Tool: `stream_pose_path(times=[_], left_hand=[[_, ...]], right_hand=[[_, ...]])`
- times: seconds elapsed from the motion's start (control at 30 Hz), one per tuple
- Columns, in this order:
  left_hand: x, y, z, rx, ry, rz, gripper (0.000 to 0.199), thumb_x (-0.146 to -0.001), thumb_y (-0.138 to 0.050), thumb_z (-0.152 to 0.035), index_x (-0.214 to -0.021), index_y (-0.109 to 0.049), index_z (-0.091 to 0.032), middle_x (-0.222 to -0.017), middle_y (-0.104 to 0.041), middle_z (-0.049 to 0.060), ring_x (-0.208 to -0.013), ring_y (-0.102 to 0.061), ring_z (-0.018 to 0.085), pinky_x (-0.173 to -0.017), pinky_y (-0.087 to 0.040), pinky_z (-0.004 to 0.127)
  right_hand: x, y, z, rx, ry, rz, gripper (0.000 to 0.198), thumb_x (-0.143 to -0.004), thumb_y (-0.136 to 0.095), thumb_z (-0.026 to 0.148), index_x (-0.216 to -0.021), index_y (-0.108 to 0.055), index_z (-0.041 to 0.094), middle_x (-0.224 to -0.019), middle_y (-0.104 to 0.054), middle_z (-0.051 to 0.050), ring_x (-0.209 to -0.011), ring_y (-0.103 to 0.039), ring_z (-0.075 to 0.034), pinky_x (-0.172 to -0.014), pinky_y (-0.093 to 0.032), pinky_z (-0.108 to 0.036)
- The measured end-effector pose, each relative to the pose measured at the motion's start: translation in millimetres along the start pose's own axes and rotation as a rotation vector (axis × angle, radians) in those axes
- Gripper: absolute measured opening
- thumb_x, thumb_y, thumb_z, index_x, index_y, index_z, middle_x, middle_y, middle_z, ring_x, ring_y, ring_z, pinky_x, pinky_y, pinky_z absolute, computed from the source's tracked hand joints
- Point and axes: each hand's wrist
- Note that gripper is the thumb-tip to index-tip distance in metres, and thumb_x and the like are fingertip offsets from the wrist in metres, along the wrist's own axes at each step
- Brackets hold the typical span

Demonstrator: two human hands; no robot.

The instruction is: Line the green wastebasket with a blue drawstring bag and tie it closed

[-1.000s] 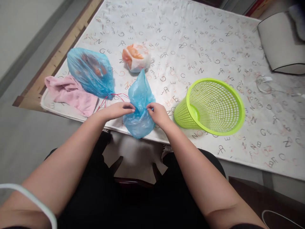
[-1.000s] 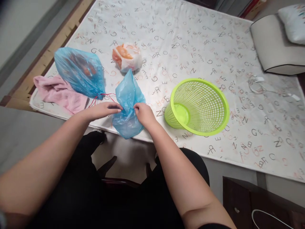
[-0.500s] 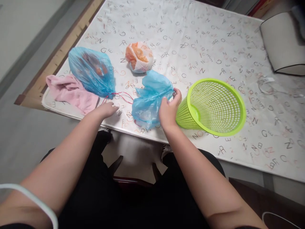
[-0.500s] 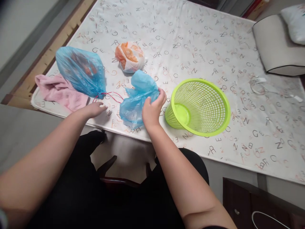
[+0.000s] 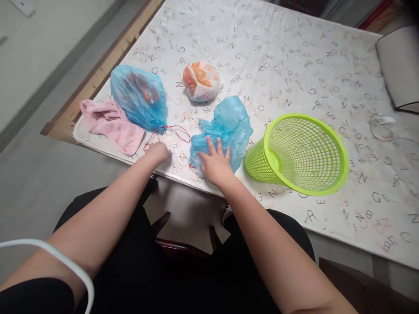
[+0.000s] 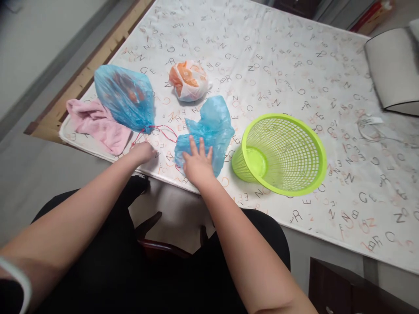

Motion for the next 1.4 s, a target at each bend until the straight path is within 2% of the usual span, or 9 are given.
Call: stream_pose_path(times=[0.17, 0.33, 0.47, 0.67, 0.83, 0.93, 1.13, 1.23, 1.4], left_hand=[[14.7, 17.1, -26.3, 0.318, -0.141, -0.123, 0.036, -0.093, -0.053, -0.035, -0.098, -0.081, -0.012, -0.1, -0.08, 0.017, -0.099, -0.072, 0.031, -0.09, -0.051, 0.037], [43.2, 29.8, -48.0, 0.671, -0.369, 0.094, 0.03, -0.084, -0.06, -0.038, -0.074, -0.078, -0.016, -0.069, -0.072, 0.004, -0.065, -0.063, 0.019, -0.067, -0.047, 0.029], [63.7, 32.1, -56.2, 0.695, -0.574, 0.447, 0.025, -0.081, -0.063, -0.033, -0.068, -0.077, -0.017, -0.059, -0.065, 0.001, -0.055, -0.054, 0.014, -0.059, -0.042, 0.026], [67.4, 35.1, -46.9, 0.644, -0.711, 0.627, 0.018, -0.08, -0.068, -0.027, -0.085, -0.084, -0.021, -0.072, -0.075, 0.0, -0.067, -0.066, 0.015, -0.069, -0.047, 0.024], [69.2, 40.6, -41.6, 0.72, -0.846, 0.691, 0.027, -0.079, -0.076, -0.032, -0.103, -0.086, -0.028, -0.092, -0.081, -0.001, -0.085, -0.072, 0.017, -0.081, -0.05, 0.024], [69.4, 40.7, -43.6, 0.727, -0.805, 0.596, 0.028, -0.079, -0.076, -0.034, -0.104, -0.084, -0.023, -0.088, -0.079, 0.001, -0.079, -0.07, 0.017, -0.075, -0.049, 0.026], [64.9, 39.2, -45.6, 0.622, -0.634, -0.268, 0.027, -0.093, -0.064, -0.042, -0.095, -0.076, -0.018, -0.079, -0.068, 0.001, -0.072, -0.058, 0.016, -0.069, -0.041, 0.028], [62.3, 36.4, -47.0, 0.612, -0.556, -0.274, 0.036, -0.089, -0.072, -0.047, -0.113, -0.075, -0.021, -0.076, -0.065, -0.002, -0.07, -0.057, 0.017, -0.067, -0.038, 0.029], [54.4, 33.9, -47.3, 0.6, -0.456, -0.151, 0.024, -0.085, -0.078, -0.042, -0.091, -0.075, -0.019, -0.073, -0.065, -0.001, -0.068, -0.056, 0.017, -0.064, -0.036, 0.029]], right_hand=[[-5.5, 10.5, -10.7, 0.02, -0.306, -0.295, 0.05, -0.094, -0.055, 0.021, -0.143, -0.06, 0.015, -0.178, -0.005, -0.019, -0.163, 0.0, -0.047, -0.12, -0.002, -0.082], [-2.1, 18.1, 10.3, -0.046, -0.094, -0.623, 0.047, -0.093, -0.048, 0.02, -0.138, -0.062, 0.02, -0.17, -0.031, -0.016, -0.161, -0.022, -0.035, -0.126, -0.019, -0.067], [-7.2, -3.0, 19.8, -0.354, -0.009, -0.336, 0.029, -0.093, -0.043, 0.019, -0.107, -0.069, 0.02, -0.117, -0.073, -0.014, -0.114, -0.067, -0.026, -0.105, -0.051, -0.046], [-12.1, -23.2, 22.5, -1.012, -0.449, 0.332, 0.025, -0.097, -0.051, 0.042, -0.083, -0.061, 0.023, -0.071, -0.066, -0.003, -0.062, -0.061, -0.018, -0.057, -0.052, -0.031], [-12.4, -28.8, 23.4, -1.386, -0.468, 0.226, 0.029, -0.078, -0.076, 0.043, -0.088, -0.059, 0.022, -0.074, -0.068, 0.0, -0.063, -0.063, -0.015, -0.059, -0.051, -0.026], [-17.2, -33.5, 16.2, -1.374, -0.483, 0.065, 0.035, -0.072, -0.08, 0.042, -0.089, -0.057, 0.023, -0.072, -0.065, 0.004, -0.062, -0.061, -0.013, -0.061, -0.05, -0.026], [-25.4, -33.2, -0.9, -1.056, -0.391, -0.152, 0.029, -0.08, -0.069, 0.05, -0.087, -0.063, 0.023, -0.08, -0.065, 0.001, -0.075, -0.063, -0.018, -0.067, -0.051, -0.03], [-25.2, -29.3, 0.3, -0.981, -0.301, -0.193, 0.029, -0.083, -0.065, 0.051, -0.088, -0.066, 0.023, -0.085, -0.068, -0.001, -0.08, -0.063, -0.02, -0.074, -0.052, -0.033], [-22.9, -21.6, 5.8, -0.856, -0.209, -0.24, 0.025, -0.088, -0.062, 0.048, -0.089, -0.069, 0.023, -0.087, -0.072, -0.003, -0.084, -0.064, -0.022, -0.082, -0.051, -0.036]])
Point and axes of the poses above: each hand's wrist, its own x-axis away from the middle knuckle, its own y-axis out of the back of the hand, z = x × y
